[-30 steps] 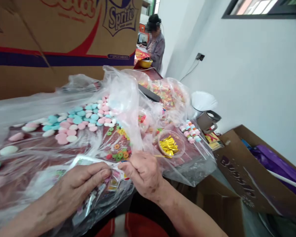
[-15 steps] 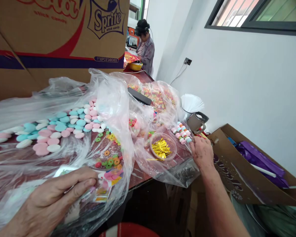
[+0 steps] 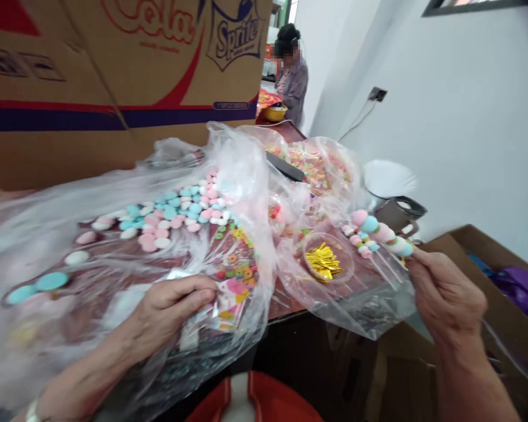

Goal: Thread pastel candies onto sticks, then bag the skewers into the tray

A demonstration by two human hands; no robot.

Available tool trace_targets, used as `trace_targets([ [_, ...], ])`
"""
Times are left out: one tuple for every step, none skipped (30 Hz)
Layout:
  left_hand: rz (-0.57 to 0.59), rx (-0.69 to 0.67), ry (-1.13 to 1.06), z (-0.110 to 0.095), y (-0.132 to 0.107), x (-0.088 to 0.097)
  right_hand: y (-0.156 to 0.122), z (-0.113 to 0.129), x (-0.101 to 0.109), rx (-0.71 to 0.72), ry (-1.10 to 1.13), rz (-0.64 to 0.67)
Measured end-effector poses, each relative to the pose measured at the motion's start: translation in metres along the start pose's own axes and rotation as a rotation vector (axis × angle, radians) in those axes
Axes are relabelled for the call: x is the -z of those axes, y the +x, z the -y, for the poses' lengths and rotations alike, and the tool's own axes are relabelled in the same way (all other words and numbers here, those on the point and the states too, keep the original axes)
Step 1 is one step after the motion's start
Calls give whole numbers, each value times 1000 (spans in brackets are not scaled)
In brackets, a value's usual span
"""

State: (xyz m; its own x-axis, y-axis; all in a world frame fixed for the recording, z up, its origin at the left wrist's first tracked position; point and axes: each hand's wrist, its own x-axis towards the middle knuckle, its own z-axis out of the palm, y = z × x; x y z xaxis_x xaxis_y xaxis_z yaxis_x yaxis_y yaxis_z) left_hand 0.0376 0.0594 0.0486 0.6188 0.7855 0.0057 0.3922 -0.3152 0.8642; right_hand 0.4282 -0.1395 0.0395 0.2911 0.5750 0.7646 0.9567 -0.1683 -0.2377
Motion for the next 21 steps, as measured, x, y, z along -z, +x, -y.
trace_targets([
  [24,-5,-58,0,0,0,3,14,-1,74,106,26],
  [33,5,-96,1,0,-1,6,28,-3,133,193,65],
  [44,12,-122,3,-1,-1,10,42,-6,194,254,110],
  [51,22,-139,5,-2,-2,14,56,-9,254,296,160],
  [59,30,-149,8,-3,-2,18,67,-12,304,323,198],
  [71,32,-158,9,-4,-2,21,77,-15,346,338,222],
  [85,28,-167,11,-6,-2,24,84,-18,378,346,235],
  [99,26,-173,11,-7,-1,27,90,-21,398,350,239],
  [111,22,-177,12,-8,0,28,94,-23,413,352,241],
  [122,16,-179,13,-9,0,30,96,-26,426,355,239],
  [130,13,-179,13,-9,1,30,98,-28,439,355,241],
  [138,12,-176,13,-9,2,31,99,-29,453,352,243],
  [145,10,-174,14,-9,2,31,99,-30,465,345,246],
  [150,10,-172,14,-9,3,31,100,-31,477,337,250],
  [153,10,-171,14,-9,3,31,100,-32,490,329,254],
  [153,10,-169,15,-9,3,31,100,-32,504,321,259],
  [151,9,-165,15,-8,3,32,100,-32,522,311,263],
  [147,10,-159,15,-8,3,33,101,-31,545,298,259],
  [143,15,-148,15,-7,3,34,101,-31,569,280,251],
  [139,21,-135,16,-7,4,35,101,-30,588,256,239],
  [138,24,-122,16,-6,4,36,101,-30,599,232,228],
])
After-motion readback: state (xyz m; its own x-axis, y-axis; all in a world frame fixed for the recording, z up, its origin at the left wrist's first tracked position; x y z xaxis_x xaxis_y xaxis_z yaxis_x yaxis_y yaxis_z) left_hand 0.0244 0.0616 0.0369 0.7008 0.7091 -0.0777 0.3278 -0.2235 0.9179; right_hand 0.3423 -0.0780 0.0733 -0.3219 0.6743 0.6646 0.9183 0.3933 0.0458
